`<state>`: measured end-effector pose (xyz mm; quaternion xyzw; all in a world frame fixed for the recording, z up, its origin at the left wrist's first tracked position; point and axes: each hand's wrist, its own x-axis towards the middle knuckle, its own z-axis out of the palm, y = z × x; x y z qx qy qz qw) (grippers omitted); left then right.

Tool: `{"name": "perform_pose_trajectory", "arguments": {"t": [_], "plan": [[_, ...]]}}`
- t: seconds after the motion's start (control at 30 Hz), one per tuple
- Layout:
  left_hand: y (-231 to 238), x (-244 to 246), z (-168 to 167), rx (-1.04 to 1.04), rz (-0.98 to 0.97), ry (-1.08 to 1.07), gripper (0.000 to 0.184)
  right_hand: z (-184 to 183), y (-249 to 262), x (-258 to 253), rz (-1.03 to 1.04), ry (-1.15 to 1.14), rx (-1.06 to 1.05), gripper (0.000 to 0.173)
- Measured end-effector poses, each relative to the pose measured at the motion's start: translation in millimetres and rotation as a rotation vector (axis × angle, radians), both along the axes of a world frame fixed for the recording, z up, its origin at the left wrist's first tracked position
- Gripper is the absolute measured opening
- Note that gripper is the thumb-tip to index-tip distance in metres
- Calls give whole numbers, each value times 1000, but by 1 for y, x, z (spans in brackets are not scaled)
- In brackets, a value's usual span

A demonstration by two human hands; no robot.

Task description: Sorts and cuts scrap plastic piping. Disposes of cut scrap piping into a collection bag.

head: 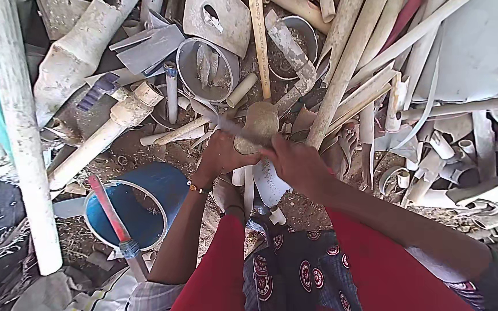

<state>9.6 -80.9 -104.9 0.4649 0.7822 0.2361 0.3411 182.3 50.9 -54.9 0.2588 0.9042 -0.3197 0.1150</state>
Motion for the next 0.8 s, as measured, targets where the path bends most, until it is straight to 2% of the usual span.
{"name": "perform_pose_trajectory", "arguments": {"t": [0.07,0.13,0.2,0.4,0.5,0.57,0.67,0.8], "plan": [[0,1,-3,5,-10,4,82,2,3,3,32,-21,-10,40],[-1,0,-4,22,-15,1,81,0,14,-3,-85,50,-36,37],[-3,1,3,-13,-10,-30,82,4,24,-11,-166,24,-55,38],[-5,1,1,-15,-6,-38,76,-5,-4,6,75,88,111,37],[-8,3,7,-30,-14,-34,86,4,14,-4,-83,60,-3,36],[-8,5,10,-51,2,-44,89,7,22,-10,-126,17,58,36],[-3,8,10,-64,-13,-1,91,1,16,-7,-71,27,229,36],[-4,9,6,-17,-15,35,84,-3,2,10,70,103,269,34]]}}
